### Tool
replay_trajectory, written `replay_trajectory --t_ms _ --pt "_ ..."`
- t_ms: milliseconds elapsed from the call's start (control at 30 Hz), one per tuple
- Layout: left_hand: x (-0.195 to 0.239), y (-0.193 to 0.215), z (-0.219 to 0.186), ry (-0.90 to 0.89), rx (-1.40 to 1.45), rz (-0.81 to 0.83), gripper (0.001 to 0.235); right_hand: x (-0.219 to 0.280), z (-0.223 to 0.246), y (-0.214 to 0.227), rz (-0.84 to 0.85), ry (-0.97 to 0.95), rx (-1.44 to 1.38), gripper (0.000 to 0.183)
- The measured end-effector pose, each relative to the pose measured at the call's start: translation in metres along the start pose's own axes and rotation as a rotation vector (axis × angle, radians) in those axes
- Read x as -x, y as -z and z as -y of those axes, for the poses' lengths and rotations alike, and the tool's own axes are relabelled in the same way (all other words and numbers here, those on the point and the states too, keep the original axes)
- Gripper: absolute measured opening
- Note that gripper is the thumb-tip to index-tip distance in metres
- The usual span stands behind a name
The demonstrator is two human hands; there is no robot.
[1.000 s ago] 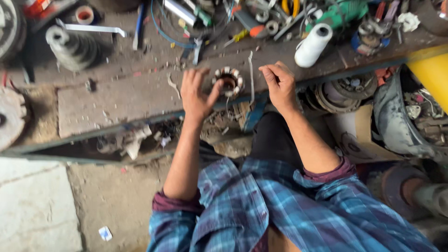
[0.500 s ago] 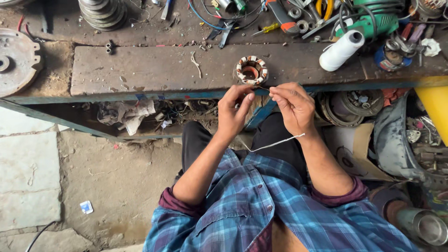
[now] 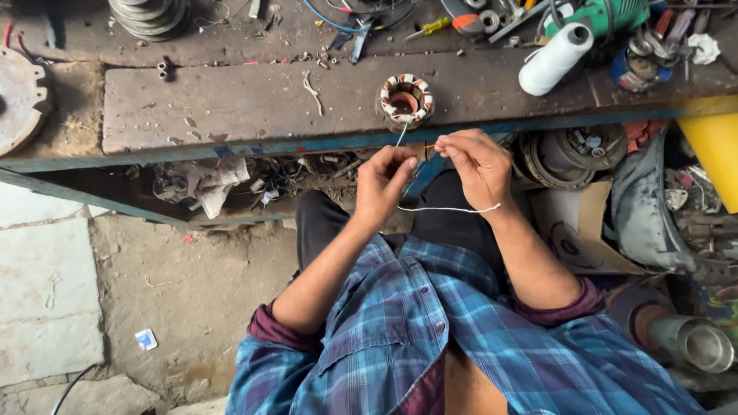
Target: The person winds white thread around a small cylindrical electrical component on a cluttered workbench. The person repeatedly pulls thread from a spool, wraps it around the component, and adjusts the winding by hand.
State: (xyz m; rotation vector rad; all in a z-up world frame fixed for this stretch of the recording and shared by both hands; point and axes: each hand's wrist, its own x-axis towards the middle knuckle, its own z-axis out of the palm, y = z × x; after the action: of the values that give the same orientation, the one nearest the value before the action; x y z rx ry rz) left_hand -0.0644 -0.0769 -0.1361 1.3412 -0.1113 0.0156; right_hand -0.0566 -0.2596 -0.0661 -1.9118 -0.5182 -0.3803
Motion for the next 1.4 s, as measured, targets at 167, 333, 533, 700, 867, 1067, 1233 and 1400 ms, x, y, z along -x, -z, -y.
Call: replay_trajectory --t_ms 167,333,533,700,867,1067,1233,1400 --pt "0.058 0.015 -0.009 -0.118 -0.190 0.556 0.018 0.022 -0.010 0.020 -0.048 -0.099 -0.024 0.016" --pt "0.099 0.023 0.009 0.151 0.010 0.807 0.025 0.070 -0.032 0.036 -0.018 -0.247 0.023 0.019" --pt "0.090 0.044 0.020 0.039 -0.027 0.964 0.024 0.134 -0.051 0.055 0.140 -0.299 0.226 0.018" --pt "0.089 0.033 0.025 0.068 -0.221 0.724 0.018 0.185 -0.052 0.052 0.192 -0.390 0.216 0.019" --pt "0.073 0.025 0.010 0.064 -0.217 0.567 0.013 0.200 -0.043 0.030 0.154 -0.589 0.071 0.026" --pt "0.005 0.060 -0.039 -0.333 -0.639 0.186 0.019 0.184 -0.048 0.016 0.130 -0.528 0.062 0.026" --pt "-0.073 0.097 -0.064 -0.580 -0.949 -0.223 0.027 0.175 -0.061 0.025 0.056 -0.497 0.100 0.022" --pt "-0.105 0.109 -0.051 -0.586 -1.063 -0.391 0.023 0.162 -0.069 0.030 0.002 -0.533 0.113 0.023"
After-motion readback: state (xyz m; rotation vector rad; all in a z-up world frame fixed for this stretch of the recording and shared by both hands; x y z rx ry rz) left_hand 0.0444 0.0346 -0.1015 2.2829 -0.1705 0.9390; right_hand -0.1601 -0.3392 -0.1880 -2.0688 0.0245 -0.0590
